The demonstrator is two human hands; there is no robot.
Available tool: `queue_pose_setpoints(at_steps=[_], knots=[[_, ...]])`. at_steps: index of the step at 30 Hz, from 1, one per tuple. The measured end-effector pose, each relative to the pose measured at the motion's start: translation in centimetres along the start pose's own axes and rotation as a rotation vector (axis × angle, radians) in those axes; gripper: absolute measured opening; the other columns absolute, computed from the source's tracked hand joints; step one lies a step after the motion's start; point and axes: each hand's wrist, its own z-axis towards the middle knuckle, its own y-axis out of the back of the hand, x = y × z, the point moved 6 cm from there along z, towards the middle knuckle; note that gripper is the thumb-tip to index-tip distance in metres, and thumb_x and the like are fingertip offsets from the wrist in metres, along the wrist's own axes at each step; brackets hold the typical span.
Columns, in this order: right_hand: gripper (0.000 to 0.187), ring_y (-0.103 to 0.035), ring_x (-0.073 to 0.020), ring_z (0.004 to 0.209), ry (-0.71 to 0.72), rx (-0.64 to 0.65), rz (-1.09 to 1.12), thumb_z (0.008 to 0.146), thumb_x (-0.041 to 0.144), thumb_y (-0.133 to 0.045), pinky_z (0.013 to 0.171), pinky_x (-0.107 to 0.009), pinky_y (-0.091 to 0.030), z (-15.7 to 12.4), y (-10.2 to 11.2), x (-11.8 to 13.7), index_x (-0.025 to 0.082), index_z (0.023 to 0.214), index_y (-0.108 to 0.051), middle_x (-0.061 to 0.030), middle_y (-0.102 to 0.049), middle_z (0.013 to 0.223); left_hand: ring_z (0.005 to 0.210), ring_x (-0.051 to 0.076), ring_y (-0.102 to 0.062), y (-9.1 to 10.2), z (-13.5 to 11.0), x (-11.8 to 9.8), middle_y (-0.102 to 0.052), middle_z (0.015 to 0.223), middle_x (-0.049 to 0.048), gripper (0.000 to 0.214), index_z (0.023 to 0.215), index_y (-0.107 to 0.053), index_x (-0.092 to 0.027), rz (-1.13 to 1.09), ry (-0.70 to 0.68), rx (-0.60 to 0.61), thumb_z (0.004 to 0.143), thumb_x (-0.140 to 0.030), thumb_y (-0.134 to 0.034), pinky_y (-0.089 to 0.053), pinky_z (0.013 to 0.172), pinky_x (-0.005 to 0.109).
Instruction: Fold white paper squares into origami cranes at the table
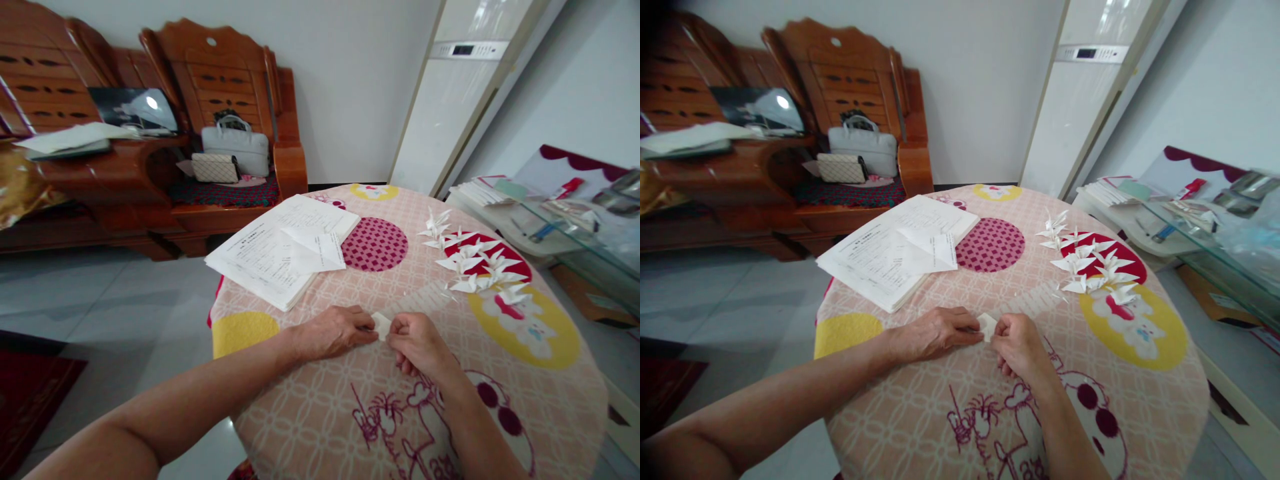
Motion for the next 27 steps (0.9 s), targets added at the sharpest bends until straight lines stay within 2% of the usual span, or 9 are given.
queue_pose_setpoints(at_steps=[3, 5, 11, 17, 20, 24, 27], knots=[[0.006, -0.050, -0.0096, 0.029, 0.064, 0.001, 0.026, 0.077, 0.020, -0.053, 0.026, -0.014, -0.032, 0.2, -0.1, 0.2, 0.020, 0.072, -0.050, 0.0077, -0.054, 0.044, 0.093, 0.018, -0.058, 0.0, -0.1, 0.2, -0.065, 0.100, 0.0075, 0.023, 0.108, -0.067, -0.019, -0.022, 0.017, 0.009, 0.094, -0.021, -0.049, -0.045, 0.079, 0.027], [0.006, -0.048, -0.0088, 0.027, 0.053, -0.017, -0.006, 0.076, 0.020, -0.053, 0.025, -0.014, -0.029, 0.4, -0.2, 0.2, 0.020, 0.071, -0.049, 0.0081, -0.053, 0.044, 0.095, 0.018, -0.059, 0.0, -0.1, 0.5, -0.065, 0.103, 0.0074, 0.024, 0.109, -0.068, -0.020, -0.080, 0.038, 0.006, 0.092, -0.017, -0.051, -0.046, 0.081, 0.027], [0.005, -0.046, -0.0078, 0.026, 0.027, -0.033, -0.014, 0.074, 0.018, -0.053, 0.026, -0.013, -0.028, 0.5, -0.3, 0.1, 0.020, 0.071, -0.049, 0.0077, -0.053, 0.042, 0.099, 0.016, -0.061, 0.1, -0.2, 2.0, -0.066, 0.107, 0.0066, 0.039, 0.108, -0.072, -0.024, -0.385, 0.151, -0.045, 0.083, -0.002, -0.050, -0.048, 0.088, 0.027], [0.005, -0.047, -0.0082, 0.026, 0.034, -0.025, 0.009, 0.073, 0.018, -0.054, 0.026, -0.013, -0.028, 0.3, -0.2, 0.2, 0.020, 0.071, -0.050, 0.0079, -0.053, 0.042, 0.101, 0.016, -0.061, 0.7, -0.3, 3.0, -0.066, 0.111, 0.0071, 0.047, 0.105, -0.073, -0.021, -0.619, 0.172, -0.024, 0.075, 0.004, -0.046, -0.047, 0.090, 0.029], [0.005, -0.047, -0.0080, 0.026, 0.016, -0.024, 0.000, 0.073, 0.018, -0.055, 0.026, -0.013, -0.028, 0.2, -0.2, 0.2, 0.019, 0.071, -0.050, 0.0080, -0.053, 0.042, 0.093, 0.014, -0.063, 0.8, -0.2, 4.2, -0.068, 0.107, 0.0072, 0.046, 0.110, -0.069, -0.017, -0.739, 0.283, -0.068, 0.074, 0.001, -0.046, -0.049, 0.081, 0.025], [0.004, -0.047, -0.0083, 0.026, 0.043, -0.021, -0.004, 0.074, 0.019, -0.055, 0.026, -0.013, -0.028, 0.2, -0.2, 0.2, 0.019, 0.072, -0.052, 0.0080, -0.053, 0.042, 0.075, 0.012, -0.060, 0.4, 1.4, 5.1, -0.069, 0.093, 0.0043, 0.041, 0.122, -0.061, -0.015, -0.647, 0.446, -0.069, 0.082, -0.015, -0.053, -0.045, 0.068, 0.021], [0.003, -0.047, -0.0088, 0.026, 0.063, -0.030, -0.022, 0.073, 0.019, -0.055, 0.026, -0.014, -0.028, 0.2, 0.0, 0.2, 0.019, 0.070, -0.053, 0.0078, -0.052, 0.042, 0.064, 0.010, -0.053, -0.1, 3.3, 5.0, -0.064, 0.072, -0.0003, 0.024, 0.098, -0.070, -0.014, -0.577, 0.484, 0.039, 0.076, -0.018, -0.062, -0.038, 0.058, 0.019]])
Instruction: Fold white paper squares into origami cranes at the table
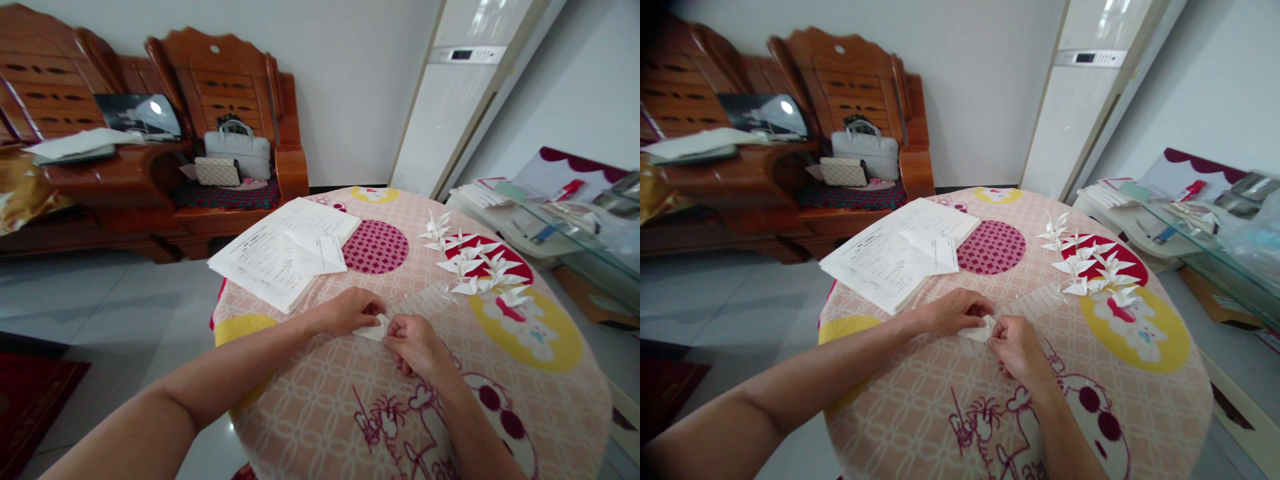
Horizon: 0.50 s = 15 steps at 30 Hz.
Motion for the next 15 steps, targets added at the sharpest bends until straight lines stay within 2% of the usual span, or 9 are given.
queue_pose_setpoints(at_steps=[4, 7, 11, 15], knots=[[0.007, -0.049, -0.0105, 0.027, 0.021, -0.027, -0.020, 0.072, 0.021, -0.058, 0.027, -0.016, -0.030, 0.0, 0.3, -0.1, 0.019, 0.067, -0.054, 0.0076, -0.050, 0.040, 0.056, 0.008, -0.047, -0.3, 1.1, -0.2, -0.056, 0.059, -0.0040, 0.010, 0.078, -0.070, -0.013, 0.009, 0.071, 0.089, 0.070, -0.017, -0.067, -0.030, 0.052, 0.018], [0.011, -0.048, -0.0099, 0.029, 0.041, -0.056, -0.021, 0.070, 0.024, -0.062, 0.029, -0.017, -0.032, 0.1, 0.9, -0.2, 0.019, 0.065, -0.054, 0.0071, -0.051, 0.041, 0.052, 0.006, -0.042, -0.3, 0.9, 0.2, -0.050, 0.053, -0.0055, 0.007, 0.066, -0.064, -0.012, -0.127, 0.093, 0.084, 0.069, -0.018, -0.066, -0.027, 0.049, 0.018], [0.018, -0.052, -0.0103, 0.036, 0.125, -0.123, 0.040, 0.073, 0.033, -0.065, 0.034, -0.017, -0.034, 0.1, 2.0, 0.2, 0.017, 0.067, -0.058, 0.0037, -0.056, 0.048, 0.050, 0.007, -0.045, -0.1, 0.2, 1.4, -0.053, 0.056, -0.0044, 0.024, 0.071, -0.061, -0.012, -0.532, 0.186, -0.055, 0.071, -0.035, -0.068, -0.032, 0.048, 0.018], [0.031, -0.064, -0.0177, 0.056, 0.209, -0.095, 0.268, 0.075, 0.044, -0.065, 0.041, -0.022, -0.044, -0.1, 2.6, 1.0, 0.014, 0.083, -0.069, -0.0035, -0.068, 0.064, 0.053, 0.007, -0.051, -0.1, -0.1, 0.9, -0.058, 0.062, -0.0025, 0.030, 0.078, -0.063, -0.011, -0.786, 0.184, -0.111, 0.068, -0.038, -0.074, -0.039, 0.053, 0.018]])
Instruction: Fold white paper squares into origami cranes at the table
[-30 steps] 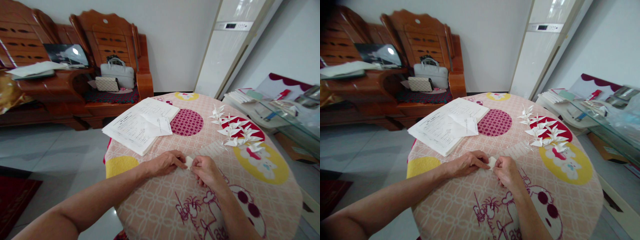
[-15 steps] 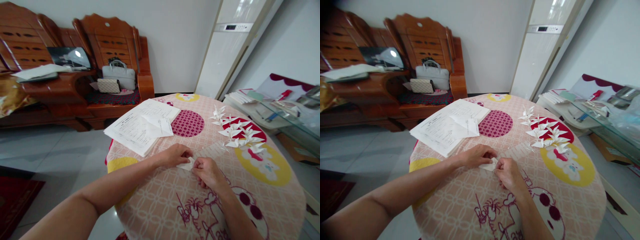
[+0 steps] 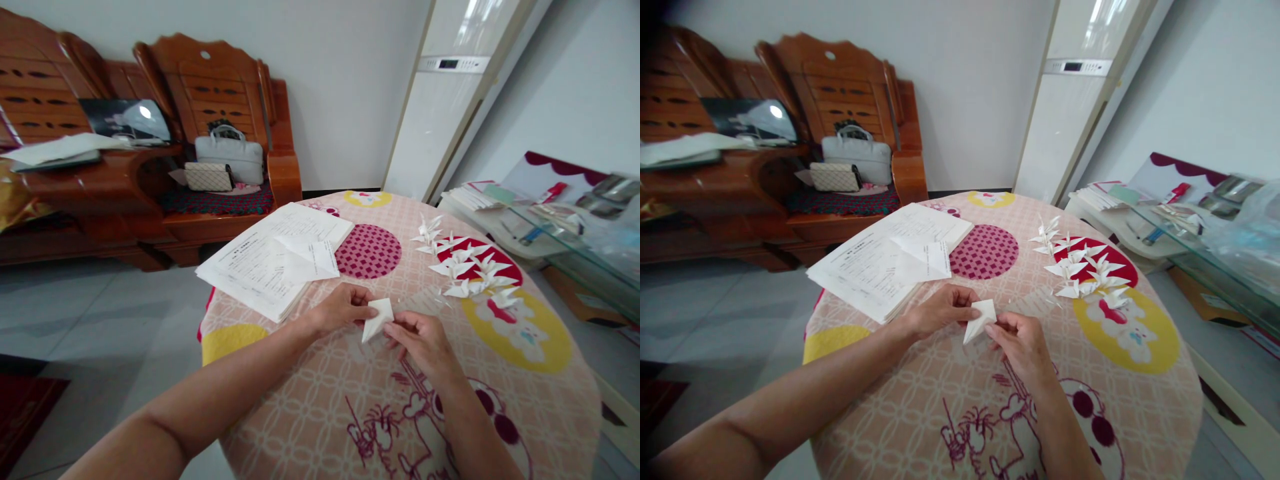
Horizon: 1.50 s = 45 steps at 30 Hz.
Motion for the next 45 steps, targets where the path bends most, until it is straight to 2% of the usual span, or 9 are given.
queue_pose_setpoints(at_steps=[3, 8, 18, 31, 38, 45], knots=[[0.032, -0.065, -0.0191, 0.059, 0.025, 0.002, 0.137, 0.075, 0.045, -0.067, 0.049, -0.025, -0.050, 0.0, -0.1, 0.4, 0.013, 0.080, -0.071, -0.0055, -0.070, 0.064, 0.054, 0.007, -0.054, -0.3, -0.3, -0.4, -0.062, 0.063, -0.0007, 0.031, 0.078, -0.064, -0.010, -0.090, 0.011, -0.030, 0.065, -0.035, -0.078, -0.042, 0.055, 0.019], [0.027, -0.061, -0.0163, 0.049, 0.046, -0.073, 0.238, 0.074, 0.042, -0.069, 0.047, -0.025, -0.049, -0.2, -0.1, 0.6, 0.015, 0.071, -0.069, -0.0042, -0.068, 0.057, 0.059, 0.010, -0.060, -0.8, -0.6, -0.6, -0.067, 0.070, 0.0023, 0.031, 0.079, -0.067, -0.010, -0.173, 0.028, -0.029, 0.063, -0.032, -0.081, -0.048, 0.057, 0.020], [0.024, -0.060, -0.0157, 0.048, 0.067, -0.090, 0.217, 0.076, 0.040, -0.067, 0.049, -0.026, -0.048, -0.5, 0.0, 1.1, 0.016, 0.070, -0.069, -0.0033, -0.068, 0.056, 0.059, 0.010, -0.062, -0.9, -0.7, -0.6, -0.068, 0.070, 0.0039, 0.032, 0.080, -0.067, -0.009, -0.184, 0.024, -0.016, 0.062, -0.032, -0.081, -0.049, 0.056, 0.020], [0.027, -0.060, -0.0158, 0.046, 0.006, -0.055, 0.281, 0.076, 0.042, -0.068, 0.044, -0.024, -0.045, -0.1, -0.7, 0.5, 0.017, 0.066, -0.066, -0.0031, -0.067, 0.056, 0.052, 0.009, -0.058, -0.9, -0.6, -0.3, -0.066, 0.063, 0.0032, 0.028, 0.079, -0.066, -0.008, -0.090, -0.030, -0.095, 0.062, -0.027, -0.078, -0.045, 0.050, 0.019], [0.026, -0.059, -0.0149, 0.043, -0.002, -0.049, 0.316, 0.075, 0.040, -0.070, 0.042, -0.023, -0.045, 0.0, -0.8, 0.2, 0.016, 0.066, -0.067, -0.0027, -0.066, 0.053, 0.053, 0.009, -0.059, -0.8, -0.4, 0.0, -0.067, 0.065, 0.0034, 0.032, 0.082, -0.067, -0.007, -0.144, -0.026, -0.089, 0.061, -0.028, -0.080, -0.046, 0.051, 0.018], [0.030, -0.059, -0.0156, 0.043, 0.026, -0.067, 0.368, 0.076, 0.044, -0.068, 0.040, -0.023, -0.046, 0.2, -0.8, 0.0, 0.015, 0.069, -0.070, -0.0038, -0.067, 0.053, 0.057, 0.012, -0.062, -0.8, -0.5, 0.1, -0.068, 0.070, 0.0050, 0.033, 0.083, -0.066, -0.009, -0.203, 0.012, -0.083, 0.066, -0.035, -0.077, -0.050, 0.056, 0.022]])
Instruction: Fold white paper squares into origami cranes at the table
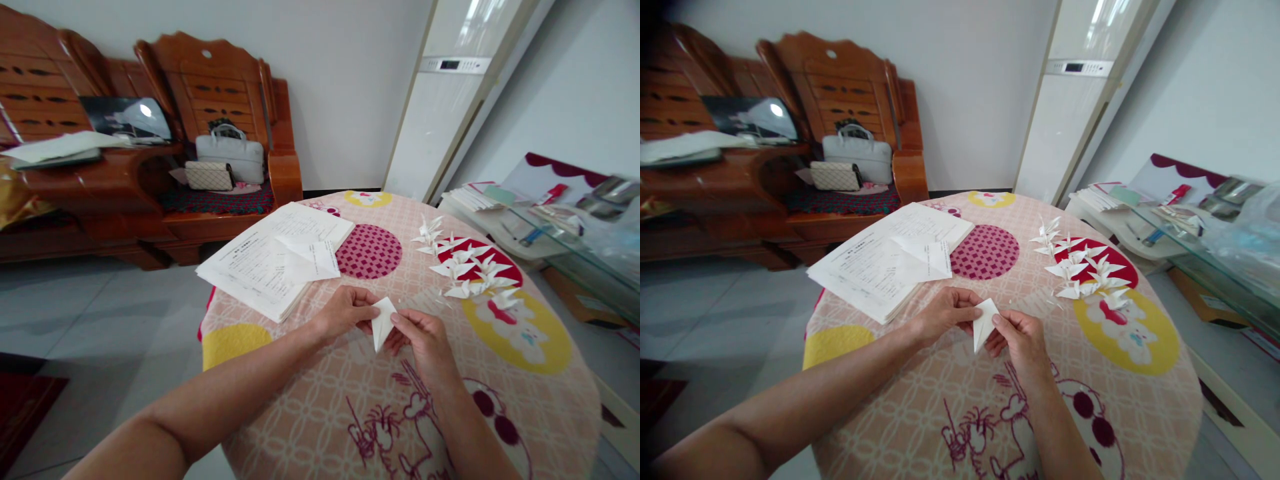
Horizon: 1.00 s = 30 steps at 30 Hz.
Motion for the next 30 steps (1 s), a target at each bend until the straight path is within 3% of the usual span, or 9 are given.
queue_pose_setpoints(at_steps=[11, 19, 30], knots=[[0.030, -0.059, -0.0155, 0.041, -0.018, 0.007, 0.009, 0.073, 0.044, -0.072, 0.037, -0.022, -0.044, 0.1, 0.0, -0.2, 0.015, 0.067, -0.067, -0.0025, -0.065, 0.050, 0.058, 0.012, -0.063, 0.0, -0.1, 0.0, -0.070, 0.071, 0.0065, 0.032, 0.087, -0.068, -0.008, 0.024, 0.026, 0.021, 0.069, -0.033, -0.076, -0.051, 0.056, 0.022], [0.030, -0.060, -0.0144, 0.043, 0.015, -0.004, 0.027, 0.076, 0.044, -0.070, 0.039, -0.022, -0.046, 0.1, 0.4, 0.0, 0.015, 0.069, -0.069, -0.0028, -0.066, 0.054, 0.068, 0.014, -0.066, -0.1, -0.2, -0.5, -0.072, 0.082, 0.0084, 0.037, 0.101, -0.068, -0.009, -0.043, -0.003, 0.127, 0.071, -0.031, -0.077, -0.054, 0.064, 0.023], [0.026, -0.060, -0.0142, 0.044, 0.030, 0.002, 0.013, 0.073, 0.040, -0.073, 0.041, -0.022, -0.047, -0.1, 0.3, 0.3, 0.015, 0.067, -0.070, -0.0035, -0.067, 0.055, 0.053, 0.008, -0.057, 0.2, -0.2, -1.0, -0.065, 0.064, 0.0024, 0.031, 0.095, -0.068, -0.008, 0.080, -0.149, -0.004, 0.071, -0.027, -0.074, -0.048, 0.055, 0.020]])
